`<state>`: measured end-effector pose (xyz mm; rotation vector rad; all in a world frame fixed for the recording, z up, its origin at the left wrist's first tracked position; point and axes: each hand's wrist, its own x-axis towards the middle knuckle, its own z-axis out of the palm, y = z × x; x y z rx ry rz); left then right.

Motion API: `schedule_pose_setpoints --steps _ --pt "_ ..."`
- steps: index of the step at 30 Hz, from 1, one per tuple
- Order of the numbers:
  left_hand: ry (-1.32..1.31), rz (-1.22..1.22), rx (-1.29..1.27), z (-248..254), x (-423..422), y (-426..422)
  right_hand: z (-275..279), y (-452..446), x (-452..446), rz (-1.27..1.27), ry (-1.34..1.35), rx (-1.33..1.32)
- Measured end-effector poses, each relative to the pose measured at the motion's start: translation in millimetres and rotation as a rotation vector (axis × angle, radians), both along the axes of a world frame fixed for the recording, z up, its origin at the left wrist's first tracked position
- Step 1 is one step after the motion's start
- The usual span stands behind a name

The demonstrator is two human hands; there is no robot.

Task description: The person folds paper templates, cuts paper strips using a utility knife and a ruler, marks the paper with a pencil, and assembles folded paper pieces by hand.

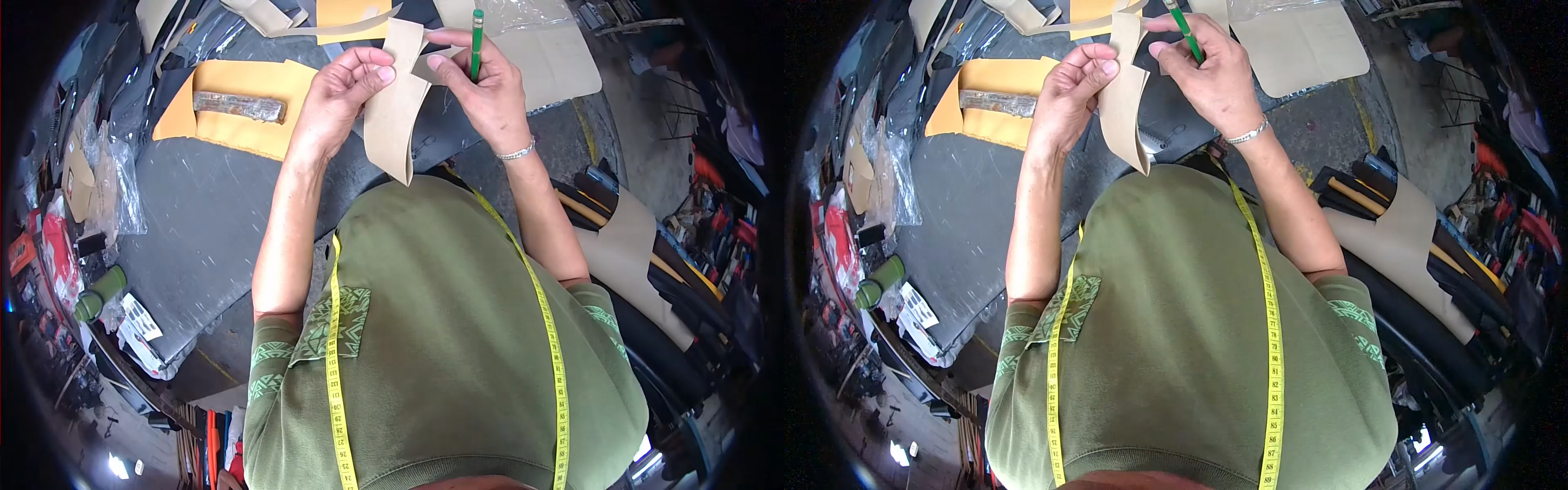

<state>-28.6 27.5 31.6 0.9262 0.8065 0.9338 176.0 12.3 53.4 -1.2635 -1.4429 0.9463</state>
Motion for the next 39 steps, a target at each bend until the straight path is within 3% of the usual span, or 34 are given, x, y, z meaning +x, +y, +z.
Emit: schedule_pose_setpoints --steps 10,28,39 --pt "-0.035 0.007 -0.013 -12 2 -3 -6 -1 -3 0.018 0.025 -0.141" --pt "-0.289 -0.038 -0.140 -27 -4 2 -24 -14 1 0.013 -0.074 0.028" --pt "-0.232 -0.065 -0.030 -21 -4 -4 -28 -22 -6 0.050 0.659 -0.348"
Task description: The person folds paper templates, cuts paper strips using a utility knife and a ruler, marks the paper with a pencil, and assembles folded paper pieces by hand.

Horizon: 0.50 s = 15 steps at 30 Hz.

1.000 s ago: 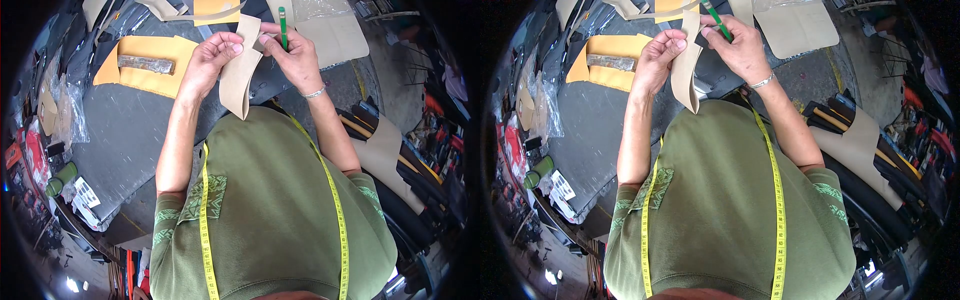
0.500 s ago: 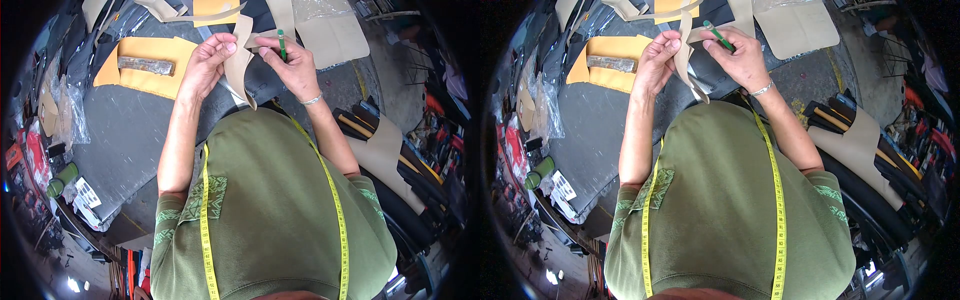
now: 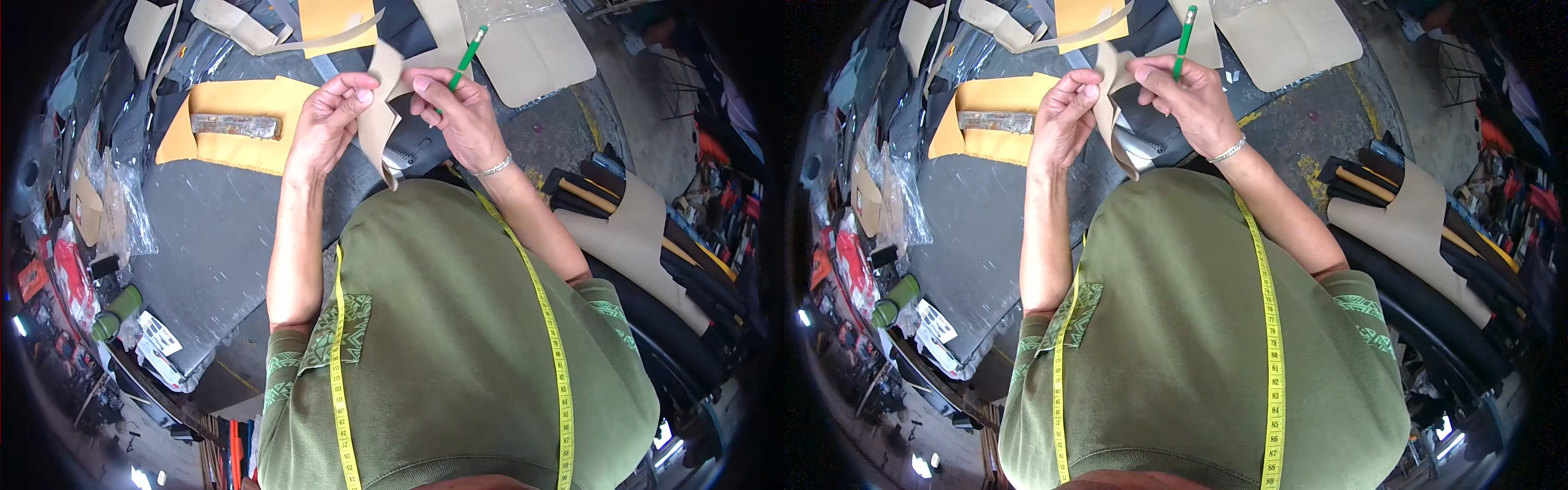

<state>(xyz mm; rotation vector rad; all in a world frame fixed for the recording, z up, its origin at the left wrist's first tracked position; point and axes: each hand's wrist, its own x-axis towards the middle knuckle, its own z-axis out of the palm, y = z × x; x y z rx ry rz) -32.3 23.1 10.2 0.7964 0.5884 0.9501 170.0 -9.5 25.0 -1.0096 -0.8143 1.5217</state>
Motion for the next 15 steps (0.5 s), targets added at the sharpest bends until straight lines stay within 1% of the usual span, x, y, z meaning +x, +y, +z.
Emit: schedule_pose_setpoints --steps 2,5,8,10,11,13,14,15 --pt "0.029 -0.016 0.016 -2 0 -1 -1 3 5 0.062 0.053 0.029" --pt "0.031 0.019 0.000 -5 1 -3 8 6 2 0.058 -0.088 0.031" --pt "-0.020 0.042 -0.035 -4 4 -7 12 3 -1 0.067 -0.145 0.015" --pt "-0.054 0.021 -0.035 -8 2 -7 14 1 0 0.101 -0.098 0.039" --pt "-0.038 0.047 -0.041 -9 2 -8 14 0 -1 0.119 -0.075 0.050" --pt "-0.005 0.101 -0.052 -8 7 -9 5 -1 -4 0.093 -0.136 0.130" --pt "0.052 0.117 -0.034 -8 8 -9 2 -2 -5 0.079 -0.166 0.171" --pt "0.110 0.133 -0.015 -8 9 -9 1 -2 -6 0.078 -0.144 0.145"
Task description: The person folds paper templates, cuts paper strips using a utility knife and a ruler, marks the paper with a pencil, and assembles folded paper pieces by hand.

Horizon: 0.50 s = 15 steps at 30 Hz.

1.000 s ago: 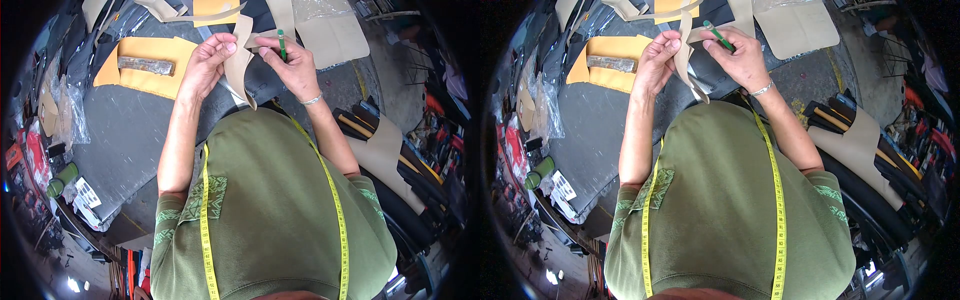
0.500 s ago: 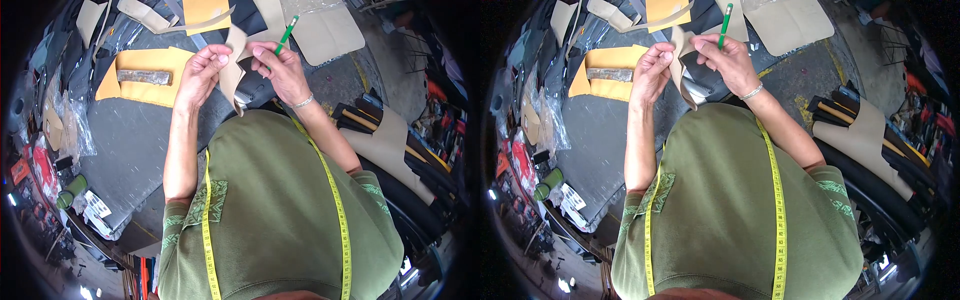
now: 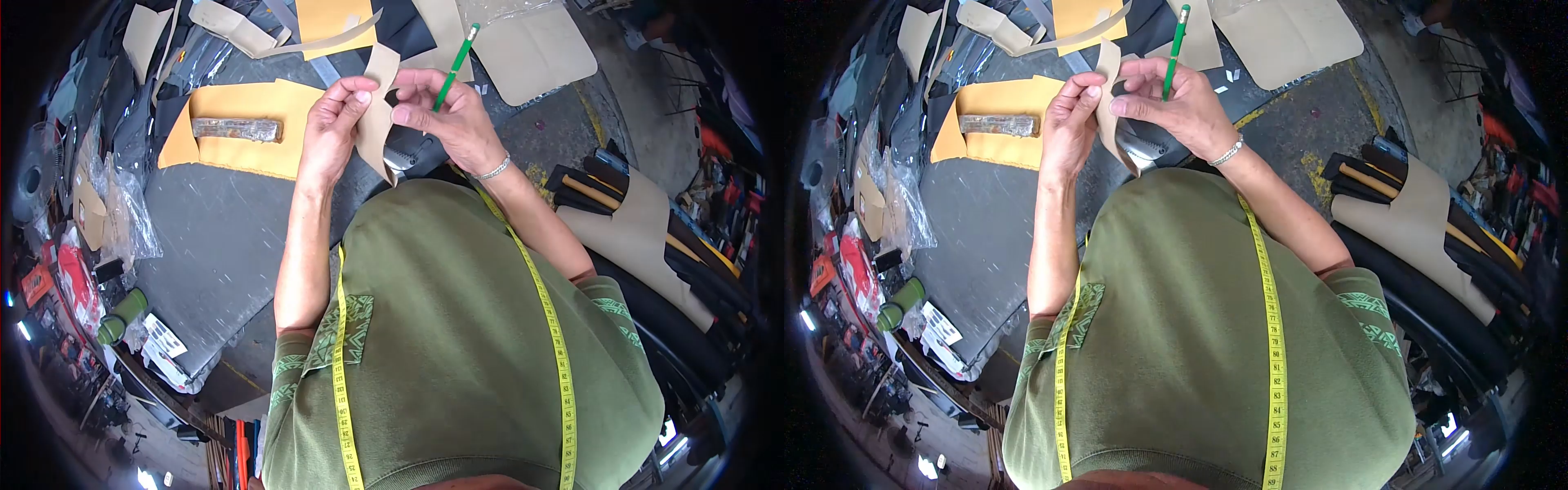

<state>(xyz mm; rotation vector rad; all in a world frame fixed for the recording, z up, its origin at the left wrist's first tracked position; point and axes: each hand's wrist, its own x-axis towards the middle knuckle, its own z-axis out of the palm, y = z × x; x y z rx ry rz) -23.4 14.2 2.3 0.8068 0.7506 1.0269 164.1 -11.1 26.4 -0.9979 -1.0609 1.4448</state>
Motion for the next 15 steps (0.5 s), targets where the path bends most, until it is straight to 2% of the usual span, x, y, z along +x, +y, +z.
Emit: schedule_pose_setpoints --steps 5,8,11,14,15 --pt "0.216 0.019 0.079 -9 0 4 3 3 2 0.004 0.047 -0.080" --pt "0.125 0.085 0.116 -1 11 5 -2 6 3 0.015 -0.072 -0.097" --pt "0.223 0.029 0.105 1 10 8 -14 7 4 0.030 -0.162 -0.046" --pt "0.272 0.096 0.179 -14 16 10 -29 13 12 0.026 -0.257 -0.048" --pt "0.383 0.125 0.227 -19 15 11 -35 17 15 0.045 -0.300 -0.072"
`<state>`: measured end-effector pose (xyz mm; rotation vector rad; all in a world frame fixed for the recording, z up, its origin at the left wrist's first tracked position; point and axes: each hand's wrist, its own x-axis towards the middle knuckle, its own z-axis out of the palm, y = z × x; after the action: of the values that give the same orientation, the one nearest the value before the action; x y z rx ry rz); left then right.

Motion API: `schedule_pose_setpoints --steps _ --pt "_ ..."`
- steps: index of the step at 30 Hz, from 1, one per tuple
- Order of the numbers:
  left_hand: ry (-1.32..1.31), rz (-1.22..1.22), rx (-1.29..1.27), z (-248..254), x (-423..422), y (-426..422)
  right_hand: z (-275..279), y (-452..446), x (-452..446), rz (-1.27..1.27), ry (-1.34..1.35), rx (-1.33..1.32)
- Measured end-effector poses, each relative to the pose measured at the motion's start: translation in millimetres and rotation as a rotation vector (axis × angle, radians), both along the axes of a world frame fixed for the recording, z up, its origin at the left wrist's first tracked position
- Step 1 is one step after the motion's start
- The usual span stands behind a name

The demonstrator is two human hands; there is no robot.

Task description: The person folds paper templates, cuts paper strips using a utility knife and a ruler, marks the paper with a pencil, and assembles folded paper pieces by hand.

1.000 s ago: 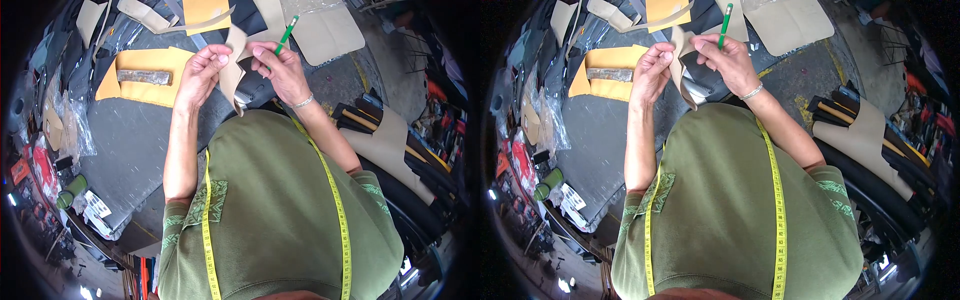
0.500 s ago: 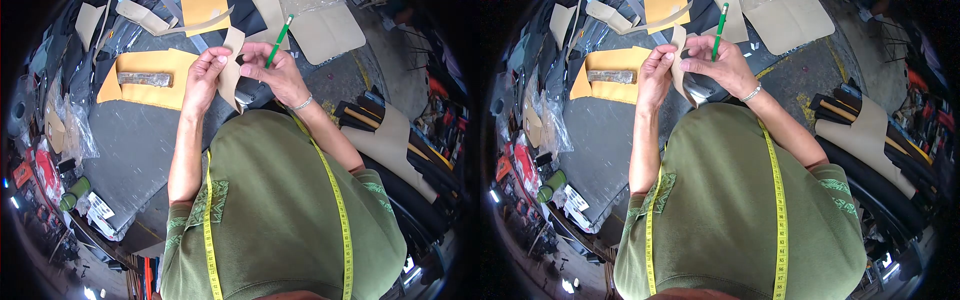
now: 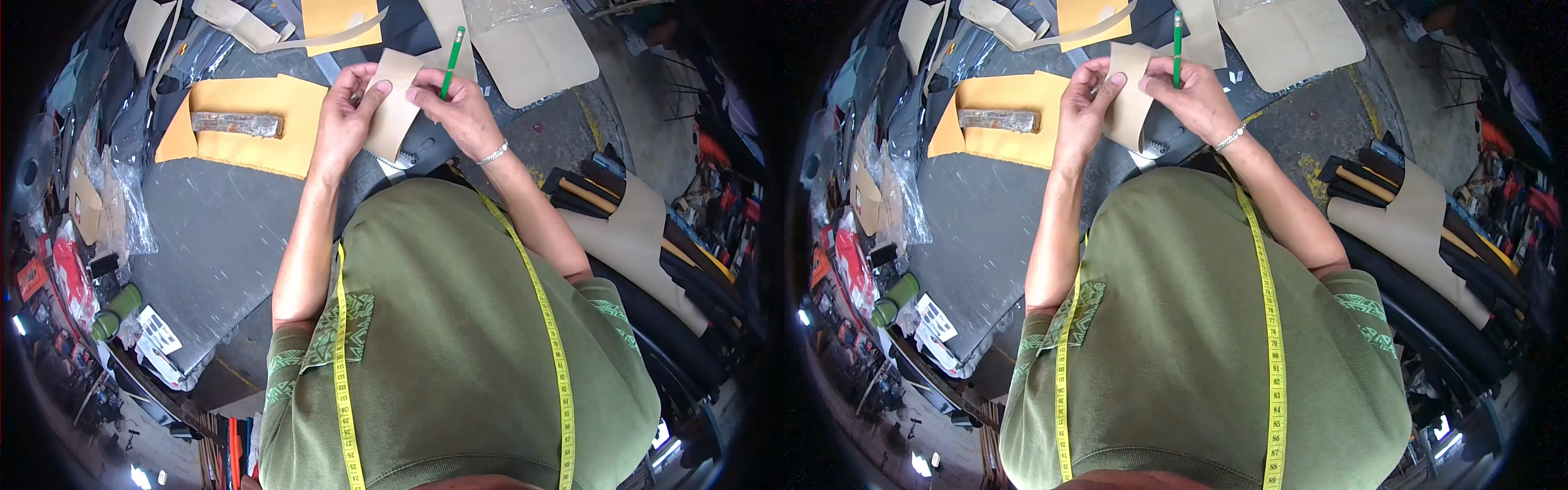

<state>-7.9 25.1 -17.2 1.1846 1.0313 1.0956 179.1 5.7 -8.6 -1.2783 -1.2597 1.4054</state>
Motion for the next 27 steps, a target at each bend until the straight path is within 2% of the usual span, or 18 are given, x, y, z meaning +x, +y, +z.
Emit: schedule_pose_setpoints --steps 2,3,6,7,11,13,17,20,23,26,27 --pt "0.221 0.062 0.091 -12 0 4 -14 9 6 0.031 -0.085 -0.052" --pt "0.285 0.144 0.189 -16 2 7 -26 13 5 0.014 -0.019 -0.010" --pt "0.437 0.129 0.200 -15 1 12 -44 25 7 -0.018 -0.062 0.061" --pt "0.447 0.130 0.206 -22 0 13 -62 32 10 -0.086 -0.228 0.131" --pt "0.571 0.048 0.238 -42 -4 19 -89 36 20 -0.077 -0.113 -0.028" --pt "0.617 0.016 0.242 -49 -5 21 -79 31 20 -0.095 -0.012 -0.157" --pt "0.412 0.007 0.066 -66 -3 21 -63 24 23 -0.090 0.116 -0.364" --pt "0.264 0.019 0.011 -67 -1 20 -63 13 23 -0.023 -0.013 -0.117" --pt "0.131 0.036 -0.035 -48 3 16 -34 4 9 -0.045 -0.038 -0.227" --pt "0.044 0.000 -0.021 -27 4 7 -49 0 11 -0.037 0.016 -0.029" --pt "0.006 -0.012 0.010 -26 4 5 -35 -3 9 -0.091 -0.024 -0.047"
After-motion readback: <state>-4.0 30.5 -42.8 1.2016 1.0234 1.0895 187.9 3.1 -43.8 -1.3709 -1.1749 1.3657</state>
